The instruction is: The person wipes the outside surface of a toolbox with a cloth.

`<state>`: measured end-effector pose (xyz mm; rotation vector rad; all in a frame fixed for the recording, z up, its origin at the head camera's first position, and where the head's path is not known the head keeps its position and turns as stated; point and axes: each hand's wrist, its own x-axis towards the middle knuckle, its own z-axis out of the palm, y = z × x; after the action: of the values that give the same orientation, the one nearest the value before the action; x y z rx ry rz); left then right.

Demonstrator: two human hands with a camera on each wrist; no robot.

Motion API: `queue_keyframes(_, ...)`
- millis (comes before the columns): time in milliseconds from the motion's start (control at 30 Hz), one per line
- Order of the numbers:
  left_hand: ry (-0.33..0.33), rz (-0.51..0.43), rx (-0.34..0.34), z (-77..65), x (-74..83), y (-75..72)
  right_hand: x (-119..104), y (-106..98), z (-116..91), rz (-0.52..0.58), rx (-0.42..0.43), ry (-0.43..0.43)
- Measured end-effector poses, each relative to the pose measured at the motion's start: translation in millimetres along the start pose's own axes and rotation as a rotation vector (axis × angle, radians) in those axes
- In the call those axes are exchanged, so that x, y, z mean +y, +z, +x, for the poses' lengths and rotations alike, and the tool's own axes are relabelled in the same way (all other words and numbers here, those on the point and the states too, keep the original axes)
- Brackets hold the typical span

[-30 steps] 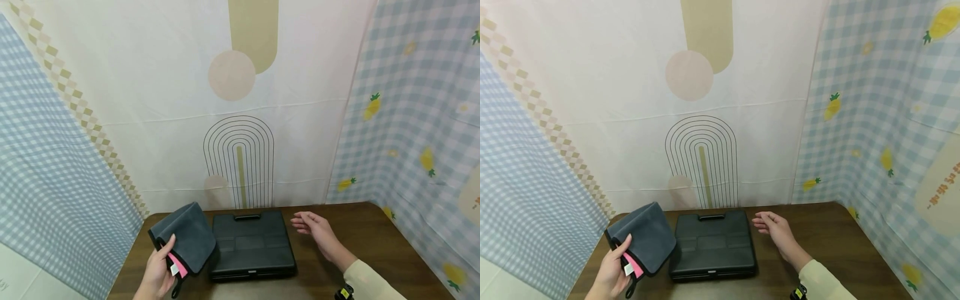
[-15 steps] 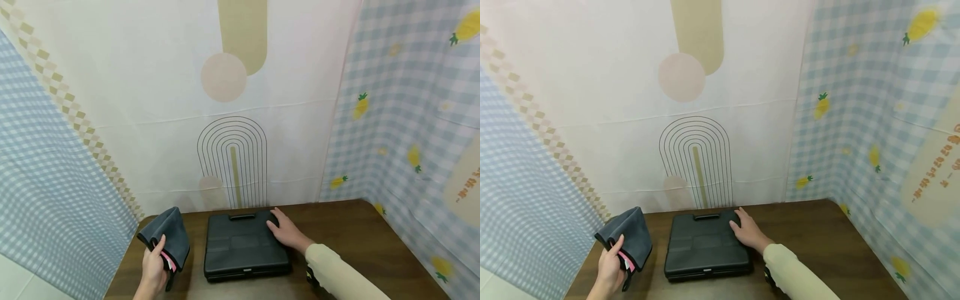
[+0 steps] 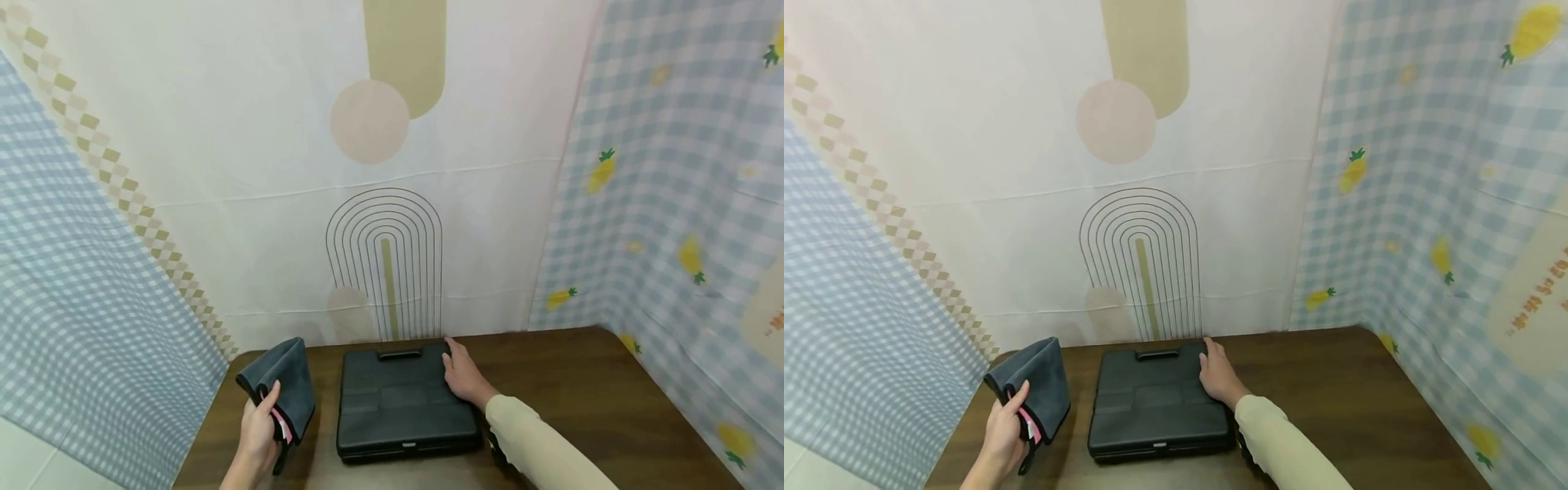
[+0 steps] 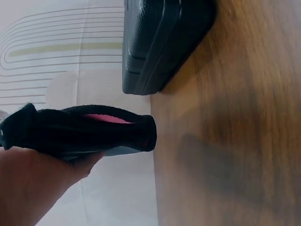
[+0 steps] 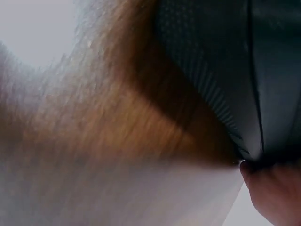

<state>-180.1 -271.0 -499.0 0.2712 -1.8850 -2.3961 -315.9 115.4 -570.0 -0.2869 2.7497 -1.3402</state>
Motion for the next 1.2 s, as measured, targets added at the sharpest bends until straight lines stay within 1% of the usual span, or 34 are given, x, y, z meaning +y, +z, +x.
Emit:
queue_keyframes(100,-0.006,0.081,0.026,3.4,1.1,4.8,0.3,0.5,-0.9,0.018,0.003,0.01)
queue_keyframes(200,-0.025,0.129,0.052,8.4,3.2,9.9,1.5,1.3,-1.4,0.017,0.004,0.006)
queue_keyframes(333,-0.066,0.212,0.082,18.6,6.1,22.3,4.7,-0.8,-4.4,0.012,0.013,-0.001)
queue_keyframes(400,-0.058,0.274,0.08,25.6,6.0,29.9,5.8,-1.9,-4.5,0.013,0.019,-0.001)
queue_keyframes(433,-0.043,0.317,0.073,29.7,5.5,34.3,6.5,-2.2,-4.2,0.015,0.021,0.002)
queue_keyframes(500,-0.013,0.401,0.048,38.4,4.0,43.4,7.3,-2.2,-3.5,0.017,0.031,0.003)
queue_keyframes(633,0.075,0.6,-0.007,57.0,-0.6,58.5,7.4,1.3,-2.1,0.025,0.037,0.004)
queue_keyframes(667,0.095,0.632,-0.026,62.0,-2.2,61.7,7.0,2.7,-1.9,0.026,0.036,0.002)
queue_keyframes(733,0.167,0.714,-0.057,73.0,-7.3,68.2,6.2,5.3,-1.2,0.032,0.038,0.0)
queue_keyframes(800,0.236,0.795,-0.113,84.1,-12.7,75.6,4.9,7.5,-0.3,0.034,0.046,-0.006)
queue_keyframes(833,0.309,0.833,-0.16,94.3,-21.6,76.5,4.6,8.2,0.0,0.032,0.052,-0.008)
queue_keyframes(867,0.358,0.876,-0.204,100.4,-25.8,80.9,4.2,8.3,0.3,0.029,0.055,-0.007)
queue_keyframes(933,0.421,0.98,-0.293,109.1,-32.9,89.4,4.0,8.5,0.3,0.023,0.055,-0.007)
queue_keyframes(1033,0.47,1.117,-0.405,118.5,-43.6,99.9,3.3,7.4,-0.8,0.005,0.056,-0.002)
queue_keyframes(1067,0.435,1.156,-0.424,115.7,-41.3,105.7,3.0,7.1,-1.1,-0.003,0.059,0.001)
queue_keyframes(1100,0.423,1.19,-0.437,116.3,-44.1,107.3,2.9,7.0,-1.3,-0.01,0.061,0.004)
queue_keyframes(1200,0.426,1.263,-0.439,117.1,-50.0,107.4,2.3,8.1,-0.1,-0.02,0.056,0.01)
